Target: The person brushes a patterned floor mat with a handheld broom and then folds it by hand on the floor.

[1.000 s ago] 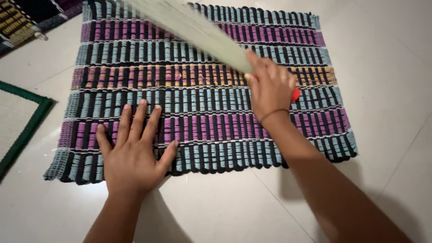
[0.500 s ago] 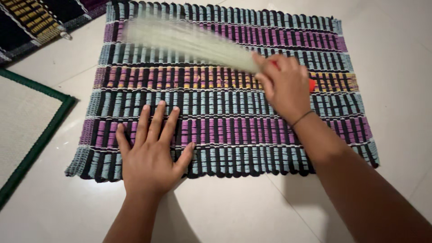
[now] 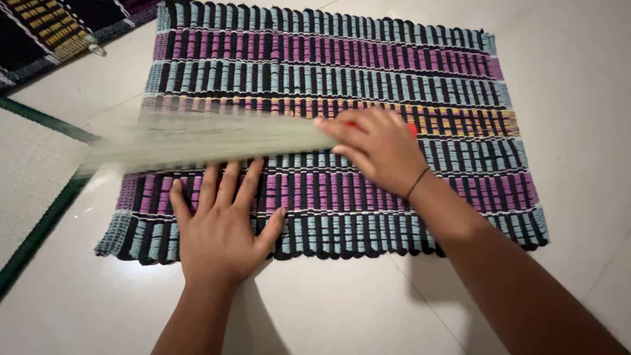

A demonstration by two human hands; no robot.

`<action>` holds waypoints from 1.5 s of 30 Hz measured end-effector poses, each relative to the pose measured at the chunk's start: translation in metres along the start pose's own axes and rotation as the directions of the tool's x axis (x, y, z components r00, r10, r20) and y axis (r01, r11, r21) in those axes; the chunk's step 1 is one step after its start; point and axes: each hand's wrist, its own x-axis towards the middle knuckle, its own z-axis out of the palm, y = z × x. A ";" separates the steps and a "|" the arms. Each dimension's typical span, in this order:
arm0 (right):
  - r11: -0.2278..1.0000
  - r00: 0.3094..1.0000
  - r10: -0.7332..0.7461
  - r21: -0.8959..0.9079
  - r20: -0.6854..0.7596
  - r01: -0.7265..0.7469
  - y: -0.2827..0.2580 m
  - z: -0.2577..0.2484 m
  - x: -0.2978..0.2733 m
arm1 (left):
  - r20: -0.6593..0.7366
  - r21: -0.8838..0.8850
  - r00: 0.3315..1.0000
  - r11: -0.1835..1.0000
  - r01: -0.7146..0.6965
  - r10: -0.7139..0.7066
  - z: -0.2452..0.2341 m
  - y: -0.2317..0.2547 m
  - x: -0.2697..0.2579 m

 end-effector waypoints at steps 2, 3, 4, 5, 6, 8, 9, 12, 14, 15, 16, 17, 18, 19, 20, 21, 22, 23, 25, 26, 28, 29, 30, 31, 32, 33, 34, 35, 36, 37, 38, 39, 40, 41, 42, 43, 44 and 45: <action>0.995 0.995 0.094 -0.037 0.026 -0.093 0.015 0.002 0.001 | -0.025 -0.027 1.000 1.000 -0.012 0.012 0.000 0.000 0.000; 0.990 0.991 0.129 -0.064 0.030 -0.127 0.028 -0.001 0.002 | -0.021 -0.028 1.000 1.000 -0.012 0.012 0.000 -0.001 0.000; 0.983 0.986 0.163 -0.091 0.032 -0.159 0.038 -0.003 0.002 | -0.018 -0.029 1.000 1.000 -0.012 0.012 -0.001 -0.001 0.000; 0.964 0.968 0.250 -0.096 0.008 -0.248 0.047 -0.005 0.003 | -0.018 -0.030 1.000 0.999 -0.013 0.012 0.000 -0.001 0.000; 0.937 0.942 0.334 -0.098 -0.016 -0.334 0.054 -0.007 0.003 | -0.019 -0.030 1.000 1.000 -0.010 0.009 0.000 -0.001 0.000; 0.887 0.887 0.440 -0.085 -0.140 -0.454 0.057 -0.007 0.003 | -0.015 -0.028 1.000 1.000 -0.005 0.004 -0.001 -0.001 0.001; 0.870 0.855 0.462 -0.067 -0.236 -0.488 0.054 -0.005 0.001 | -0.019 -0.029 1.000 1.000 -0.006 0.005 -0.001 -0.001 0.001; 0.877 0.796 0.450 0.033 -0.405 -0.479 0.039 -0.003 -0.007 | -0.028 -0.028 0.999 0.999 -0.016 0.015 0.000 -0.001 0.001; 0.925 0.833 0.374 0.092 -0.407 -0.370 0.028 -0.007 -0.017 | -0.037 -0.020 0.999 1.000 -0.024 0.023 0.001 -0.002 -0.001; 0.951 0.874 0.308 0.115 -0.375 -0.286 0.025 -0.012 -0.025 | -0.043 -0.032 0.999 0.999 -0.024 0.022 0.001 -0.001 -0.002; 0.969 0.908 0.238 0.142 -0.344 -0.200 0.021 -0.015 -0.032 | -0.049 -0.044 0.999 0.999 -0.024 0.021 0.000 -0.001 -0.003; 0.989 0.950 0.144 0.067 -0.276 -0.130 0.019 -0.017 -0.038 | -0.063 -0.055 0.998 0.998 -0.024 0.021 0.000 0.000 -0.002; 0.999 0.979 0.051 -0.002 -0.199 -0.053 0.017 -0.018 -0.044 | -0.028 -0.024 1.000 1.000 -0.005 0.005 0.000 0.001 -0.001; 0.998 0.993 -0.037 -0.062 -0.116 0.030 0.017 -0.018 -0.049 | 0.010 0.011 1.000 1.000 0.012 -0.013 -0.001 0.001 -0.001; 0.998 0.996 -0.009 -0.061 -0.091 0.003 0.021 -0.017 -0.051 | 0.047 0.046 0.998 0.999 0.029 -0.031 -0.001 0.000 -0.001; 0.998 0.998 0.019 -0.061 -0.065 -0.023 0.027 -0.017 -0.055 | 0.021 0.021 1.000 1.000 0.017 -0.017 -0.001 0.000 0.000; 0.997 0.998 0.047 -0.062 -0.039 -0.050 0.034 -0.017 -0.058 | -0.005 -0.004 1.000 1.000 0.004 -0.004 -0.001 -0.001 0.000; 0.989 0.993 0.099 -0.102 -0.064 -0.105 0.042 -0.018 -0.063 | -0.029 -0.031 1.000 0.999 -0.011 0.010 -0.001 0.000 0.000; 0.960 0.973 0.196 -0.180 -0.121 -0.215 0.058 -0.019 -0.068 | -0.039 -0.029 0.999 0.999 -0.020 0.019 0.000 0.000 -0.001; 0.945 0.950 0.264 -0.153 -0.165 -0.289 0.064 -0.019 -0.070 | -0.046 -0.028 0.999 0.999 -0.024 0.023 0.001 -0.001 -0.001; 0.898 0.883 0.401 -0.084 -0.244 -0.431 0.070 -0.021 -0.074 | -0.041 -0.019 0.999 0.999 -0.030 0.029 0.002 -0.002 0.000; 0.873 0.845 0.448 -0.061 -0.292 -0.483 0.071 -0.020 -0.074 | -0.038 -0.016 0.999 0.999 -0.031 0.030 0.002 -0.002 0.000; 0.845 0.803 0.492 -0.036 -0.338 -0.533 0.071 -0.019 -0.072 | -0.035 -0.013 0.999 1.000 -0.029 0.028 0.002 -0.002 -0.002; 0.815 0.755 0.532 -0.010 -0.384 -0.579 0.072 -0.019 -0.072 | -0.035 -0.012 0.999 1.000 -0.027 0.027 0.002 -0.002 -0.002; 0.823 0.748 0.521 0.008 -0.411 -0.568 0.070 -0.020 -0.072 | -0.035 -0.010 0.999 1.000 -0.026 0.026 0.002 -0.002 -0.002; 0.830 0.740 0.511 0.027 -0.437 -0.557 0.068 -0.020 -0.074 | -0.031 -0.011 0.999 1.000 -0.026 0.026 0.003 -0.002 -0.002; 0.838 0.732 0.500 0.044 -0.462 -0.544 0.066 -0.022 -0.077 | -0.028 -0.011 0.999 1.000 -0.026 0.026 0.003 -0.002 -0.002; 0.873 0.777 0.462 0.066 -0.427 -0.483 0.063 -0.025 -0.081 | -0.024 -0.009 0.999 1.000 -0.026 0.026 0.004 -0.003 -0.002; 0.903 0.819 0.420 0.091 -0.391 -0.420 0.060 -0.031 -0.087 | -0.021 -0.009 0.999 1.000 -0.024 0.023 0.004 -0.003 -0.003; 0.928 0.856 0.373 0.118 -0.359 -0.355 0.058 -0.035 -0.092 | -0.021 -0.008 1.000 1.000 -0.023 0.023 0.004 -0.003 -0.003; 0.952 0.902 0.305 0.074 -0.306 -0.297 0.053 -0.039 -0.097 | -0.021 -0.007 1.000 1.000 -0.022 0.022 0.004 -0.003 -0.002; 0.971 0.939 0.237 0.035 -0.249 -0.235 0.048 -0.042 -0.102 | -0.018 -0.005 1.000 1.000 -0.022 0.022 0.004 -0.003 -0.002; 0.985 0.968 0.167 -0.001 -0.188 -0.170 0.045 -0.044 -0.104 | -0.014 -0.003 1.000 1.000 -0.022 0.022 0.004 -0.003 -0.001; 0.984 0.970 0.175 -0.002 -0.167 -0.178 0.043 -0.046 -0.106 | -0.009 0.000 1.000 1.000 -0.024 0.024 0.004 -0.003 -0.002; 0.982 0.972 0.184 -0.003 -0.147 -0.186 0.042 -0.047 -0.107 | -0.009 0.001 1.000 1.000 -0.025 0.025 0.004 -0.004 -0.002; 0.980 0.973 0.195 -0.005 -0.123 -0.197 0.040 -0.047 -0.109 | -0.005 0.000 1.000 1.000 -0.026 0.026 0.005 -0.004 -0.002; 0.973 0.963 0.230 0.012 -0.144 -0.231 0.042 -0.047 -0.109 | -0.002 -0.001 1.000 1.000 -0.028 0.028 0.005 -0.005 -0.003; 0.964 0.950 0.264 0.023 -0.168 -0.264 0.047 -0.046 -0.107 | 0.000 0.006 1.000 1.000 -0.028 0.028 0.006 -0.005 -0.003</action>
